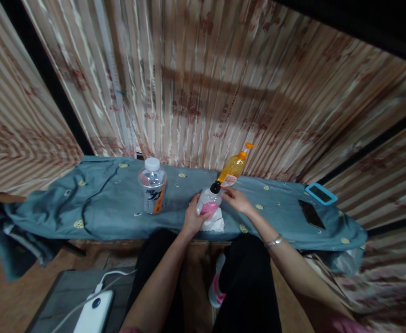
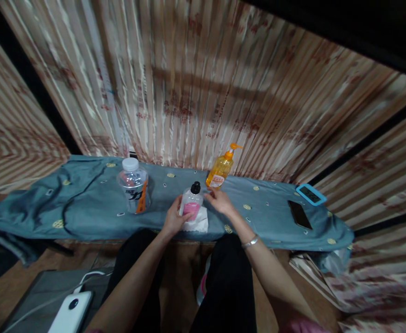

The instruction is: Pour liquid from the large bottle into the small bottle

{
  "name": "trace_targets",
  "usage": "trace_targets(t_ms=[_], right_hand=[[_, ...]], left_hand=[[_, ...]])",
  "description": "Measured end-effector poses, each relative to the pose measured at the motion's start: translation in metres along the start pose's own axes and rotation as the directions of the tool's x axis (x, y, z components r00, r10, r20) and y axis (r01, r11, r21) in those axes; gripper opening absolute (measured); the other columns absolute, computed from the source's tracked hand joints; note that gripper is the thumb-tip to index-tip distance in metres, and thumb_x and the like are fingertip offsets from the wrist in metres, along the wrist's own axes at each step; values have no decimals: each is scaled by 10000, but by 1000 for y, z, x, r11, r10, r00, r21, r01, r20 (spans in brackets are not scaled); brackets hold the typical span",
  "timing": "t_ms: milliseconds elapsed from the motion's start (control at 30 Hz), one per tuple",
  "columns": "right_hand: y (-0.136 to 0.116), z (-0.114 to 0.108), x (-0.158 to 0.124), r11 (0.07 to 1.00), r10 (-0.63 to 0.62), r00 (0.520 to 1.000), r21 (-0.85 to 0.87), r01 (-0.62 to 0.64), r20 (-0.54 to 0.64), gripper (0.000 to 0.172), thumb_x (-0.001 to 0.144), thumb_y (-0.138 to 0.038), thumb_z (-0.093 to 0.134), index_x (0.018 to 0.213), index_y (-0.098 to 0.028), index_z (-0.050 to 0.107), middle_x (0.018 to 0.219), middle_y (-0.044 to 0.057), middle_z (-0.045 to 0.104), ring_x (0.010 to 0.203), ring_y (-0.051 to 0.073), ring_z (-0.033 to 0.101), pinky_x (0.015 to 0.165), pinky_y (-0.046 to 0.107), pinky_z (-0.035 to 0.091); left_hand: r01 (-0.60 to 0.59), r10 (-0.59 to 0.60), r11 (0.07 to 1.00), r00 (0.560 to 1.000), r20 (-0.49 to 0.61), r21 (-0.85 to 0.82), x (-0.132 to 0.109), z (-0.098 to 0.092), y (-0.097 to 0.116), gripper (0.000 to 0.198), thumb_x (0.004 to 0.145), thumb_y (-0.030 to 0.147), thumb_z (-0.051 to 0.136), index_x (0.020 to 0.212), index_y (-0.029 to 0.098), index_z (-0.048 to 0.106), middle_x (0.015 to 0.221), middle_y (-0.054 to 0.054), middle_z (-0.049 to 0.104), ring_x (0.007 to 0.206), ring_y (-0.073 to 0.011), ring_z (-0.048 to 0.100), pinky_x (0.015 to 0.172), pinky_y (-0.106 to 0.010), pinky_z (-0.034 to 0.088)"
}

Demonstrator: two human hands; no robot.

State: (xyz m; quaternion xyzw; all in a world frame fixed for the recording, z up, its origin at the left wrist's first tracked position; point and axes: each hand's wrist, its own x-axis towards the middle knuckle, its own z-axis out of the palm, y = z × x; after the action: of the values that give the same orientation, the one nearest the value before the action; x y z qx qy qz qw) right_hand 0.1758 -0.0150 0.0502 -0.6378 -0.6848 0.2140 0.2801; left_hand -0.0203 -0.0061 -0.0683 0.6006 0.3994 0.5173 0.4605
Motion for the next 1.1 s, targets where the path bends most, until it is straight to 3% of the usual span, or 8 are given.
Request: trace_targets(t_ms=[100, 200, 400, 600, 833, 967, 1100], right_hand=[[21, 42, -15, 991, 121, 990, -57, -117, 75, 371, 985, -424, 707, 1260, -179, 665, 1256, 88, 691, 1084, 223, 695, 938, 453, 604], [30, 68, -20, 981, 190, 974, -69, -183, 125, 360, 982, -418, 713, 1257, -190, 671, 1290, 90, 684, 1128, 233, 687, 963, 459, 594], [42, 77, -19, 953, 287, 943, 47, -298, 168, 325, 959, -409, 746, 1207, -206, 691, 1215, 63, 701, 1100, 230, 701, 920, 411, 598], [53, 82, -36, 849, 361, 924, 366, -380, 122, 317, 991, -444, 699, 1134, -161, 693, 1085, 46, 717, 907, 173, 701, 801, 360, 612], [44, 53, -36, 653, 359, 933, 707, -272, 26, 330, 1007, -456, 673, 1165, -166, 672, 1050, 41, 702, 832, 145, 678, 738, 324, 599], [14, 42, -15, 619, 290, 956, 768, -164, -30, 330, 1001, -461, 682, 1147, -166, 682, 1045, 41, 715, 846, 152, 691, 768, 342, 607], [-21, 49, 1, 627, 210, 971, 778, -43, -115, 409, 1003, -537, 651, 1183, -171, 690, 1118, 66, 730, 950, 187, 715, 868, 406, 609]], left_hand=[[-2, 2, 1000, 1000, -3, 15, 1, -1, 5, 831, 654, 237, 917, 1408, 173, 574, 1432, -164, 677, 1340, -353, 653, 1180, -515, 493], [0, 1, 999, 1000, -8, 49, 2, -3, 9, 815, 630, 239, 935, 1369, 164, 599, 1389, -168, 690, 1312, -356, 665, 1154, -510, 511], [11, -5, 993, 999, -46, 114, 4, -5, 15, 673, 607, 295, 965, 1202, 180, 672, 1195, -116, 734, 1170, -325, 711, 1052, -466, 555], [85, -82, 994, 996, -40, 75, -1, -11, 25, 656, 646, 314, 945, 1213, 174, 648, 1093, -82, 770, 992, -279, 743, 933, -404, 578], [89, -80, 989, 994, -73, 122, -1, -14, 27, 604, 624, 267, 947, 1154, 176, 673, 1093, -81, 770, 1055, -291, 728, 967, -392, 557], [86, -78, 988, 995, -69, 130, 0, -10, 28, 605, 634, 239, 926, 1177, 175, 666, 1125, -87, 771, 1092, -299, 729, 1005, -408, 549], [47, -39, 993, 997, -73, 106, 0, -10, 27, 615, 656, 241, 902, 1212, 183, 646, 1170, -87, 763, 1143, -303, 725, 1039, -428, 549]])
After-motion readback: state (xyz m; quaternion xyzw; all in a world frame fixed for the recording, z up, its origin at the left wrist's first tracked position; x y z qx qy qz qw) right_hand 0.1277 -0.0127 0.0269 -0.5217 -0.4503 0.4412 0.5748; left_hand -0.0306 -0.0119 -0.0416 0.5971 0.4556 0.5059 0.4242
